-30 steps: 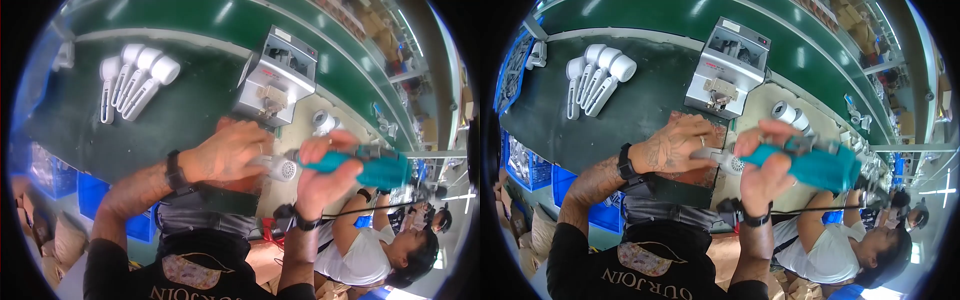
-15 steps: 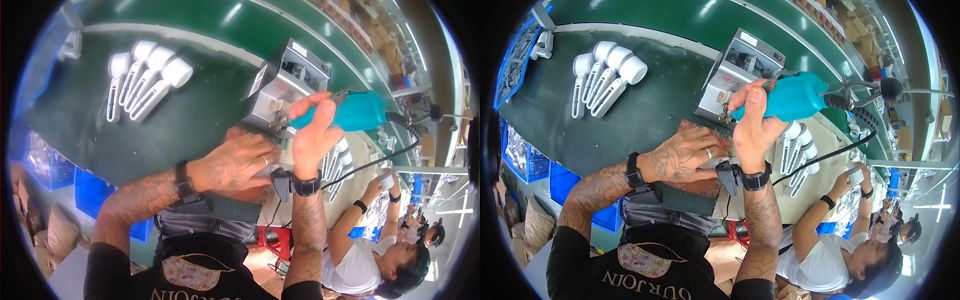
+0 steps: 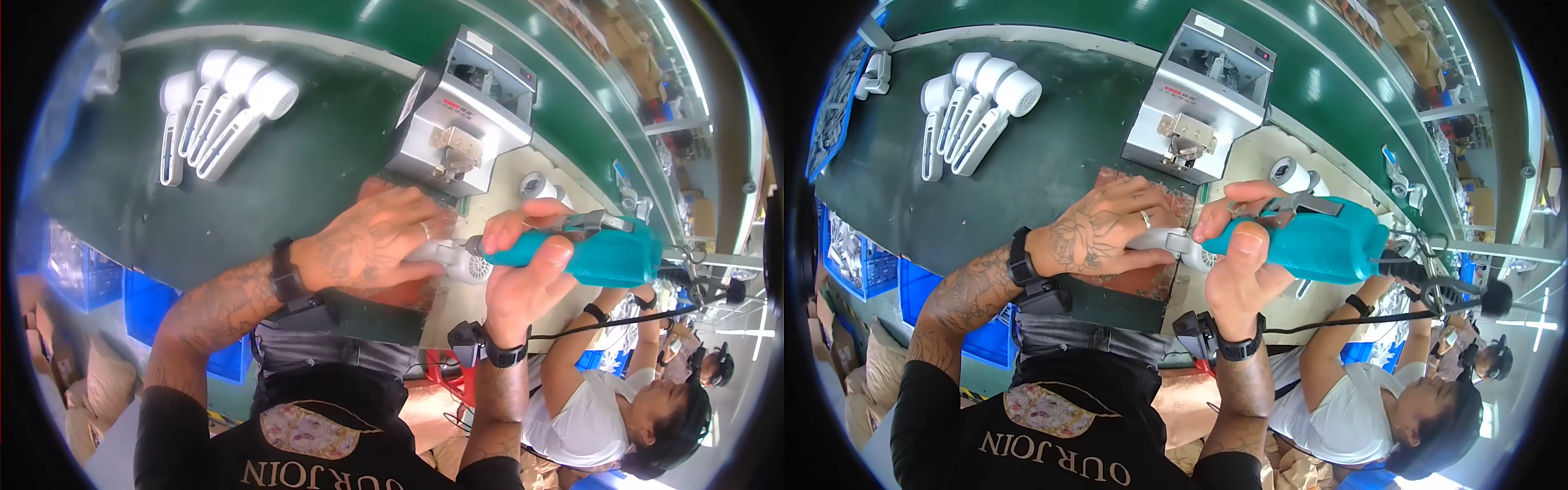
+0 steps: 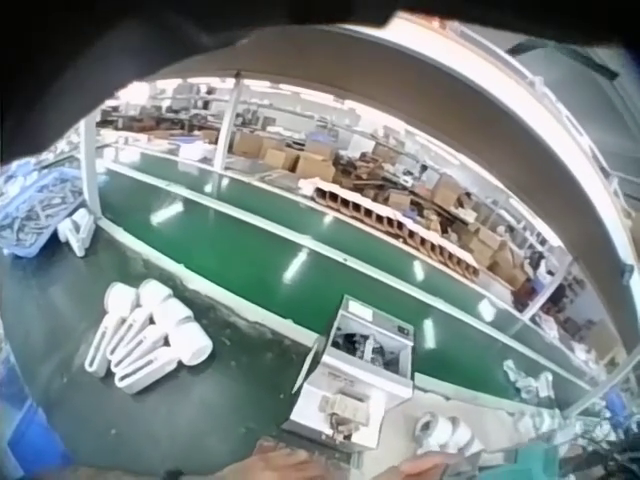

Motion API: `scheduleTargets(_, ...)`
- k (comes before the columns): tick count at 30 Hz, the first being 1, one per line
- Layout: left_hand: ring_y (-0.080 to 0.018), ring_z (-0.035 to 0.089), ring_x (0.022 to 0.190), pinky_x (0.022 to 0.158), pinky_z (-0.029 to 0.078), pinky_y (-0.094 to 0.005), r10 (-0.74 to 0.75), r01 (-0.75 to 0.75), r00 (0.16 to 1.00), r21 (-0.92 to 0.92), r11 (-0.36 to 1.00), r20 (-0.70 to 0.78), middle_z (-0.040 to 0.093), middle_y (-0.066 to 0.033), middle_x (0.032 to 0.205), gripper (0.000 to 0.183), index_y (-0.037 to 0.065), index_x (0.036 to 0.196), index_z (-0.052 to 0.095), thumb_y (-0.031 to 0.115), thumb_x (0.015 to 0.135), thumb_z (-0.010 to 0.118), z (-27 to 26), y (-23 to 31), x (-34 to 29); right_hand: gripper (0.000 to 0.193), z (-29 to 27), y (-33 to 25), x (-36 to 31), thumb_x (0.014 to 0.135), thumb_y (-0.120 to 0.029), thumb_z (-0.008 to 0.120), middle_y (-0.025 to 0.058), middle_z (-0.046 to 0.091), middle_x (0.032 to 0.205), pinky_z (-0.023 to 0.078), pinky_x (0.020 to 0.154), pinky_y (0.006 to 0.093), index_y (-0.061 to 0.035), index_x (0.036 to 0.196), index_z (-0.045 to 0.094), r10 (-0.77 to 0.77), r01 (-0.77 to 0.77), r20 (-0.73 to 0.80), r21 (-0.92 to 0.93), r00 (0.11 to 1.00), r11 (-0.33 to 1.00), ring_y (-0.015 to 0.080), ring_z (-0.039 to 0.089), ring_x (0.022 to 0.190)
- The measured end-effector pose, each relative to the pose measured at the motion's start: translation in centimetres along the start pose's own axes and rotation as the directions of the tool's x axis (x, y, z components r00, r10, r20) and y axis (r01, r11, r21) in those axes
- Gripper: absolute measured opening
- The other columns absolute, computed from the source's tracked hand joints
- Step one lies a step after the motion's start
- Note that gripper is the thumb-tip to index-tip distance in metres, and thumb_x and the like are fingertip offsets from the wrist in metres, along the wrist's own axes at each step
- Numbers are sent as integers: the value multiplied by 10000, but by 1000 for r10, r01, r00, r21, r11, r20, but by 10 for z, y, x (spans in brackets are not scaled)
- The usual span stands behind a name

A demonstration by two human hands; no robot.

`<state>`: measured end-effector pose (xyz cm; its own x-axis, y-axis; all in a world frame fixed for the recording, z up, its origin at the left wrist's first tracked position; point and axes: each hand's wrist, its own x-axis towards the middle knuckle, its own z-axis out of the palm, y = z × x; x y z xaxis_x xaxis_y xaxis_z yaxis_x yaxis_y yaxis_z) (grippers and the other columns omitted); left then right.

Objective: Assembling handheld electronic massagers on a factory production line using an electric screwdriver and a testing jig.

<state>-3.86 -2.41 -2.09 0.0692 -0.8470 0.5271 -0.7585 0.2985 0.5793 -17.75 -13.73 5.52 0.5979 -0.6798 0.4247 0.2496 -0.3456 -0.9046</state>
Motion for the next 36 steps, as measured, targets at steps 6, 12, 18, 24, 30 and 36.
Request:
scheduleTargets(6, -322, 586, 1046, 895, 504, -429, 3, -2, 999, -22, 1000, 42, 630, -138, 1175, 468, 25, 1193, 623, 307, 844, 757, -3, 1, 0, 613, 0, 12, -5, 994, -569, 581, 79, 533, 704, 455, 577, 329, 25, 1129, 511, -1, 3, -50, 51, 999, 999, 187, 538, 613)
scheduleTargets(12, -290, 575, 1005, 893, 501, -403, 8, -8, 1000, 22, 1000, 6, 617, -93, 1095, 359, 78, 1081, 690, 346, 856, 769, 2, 1, 1, 511, 3, 20, -8, 1008, -509, 586, 89, 523, 699, 455, 549, 351, -5, 1012, 503, 9, -4, -65, 79, 998, 997, 198, 527, 600)
scheduleTargets(18, -302, 573, 1048, 905, 494, -417, -15, 10, 996, 57, 998, 84, 632, -121, 1156, 444, -4, 1151, 629, 298, 846, 745, -6, 5, 2, 467, 3, 20, -6, 1010, -471, 596, 86, 512, 693, 447, 532, 357, -23, 945, 481, 54, -48, -37, 135, 998, 990, 200, 512, 586)
scheduleTargets(24, -297, 579, 1013, 888, 494, -397, 50, -49, 998, 53, 997, -28, 629, -107, 1088, 355, 56, 1073, 658, 331, 868, 748, 0, 1, -2, 476, 6, 10, -2, 1036, -460, 554, 70, 518, 698, 454, 570, 338, 15, 1061, 533, 163, -163, -41, 8, 986, 987, 193, 526, 607)
scheduleTargets(30, -311, 581, 1042, 921, 497, -412, 38, -38, 999, 9, 999, 6, 636, -118, 1100, 352, 37, 1103, 658, 284, 860, 725, -7, 3, -3, 447, 32, 3, 46, 1067, -418, 507, 75, 546, 725, 472, 614, 340, 25, 1117, 544, -17, 15, -126, -15, 992, 1000, 202, 567, 666)
scheduleTargets(36, -318, 581, 1034, 894, 511, -421, 86, -85, 996, 10, 996, -33, 635, -142, 1159, 417, -7, 1132, 621, 233, 811, 737, -4, 3, -4, 419, 40, 33, 65, 1064, -397, 525, 81, 552, 731, 477, 640, 332, 21, 1038, 538, -21, 22, -76, 12, 997, 1000, 207, 577, 669)
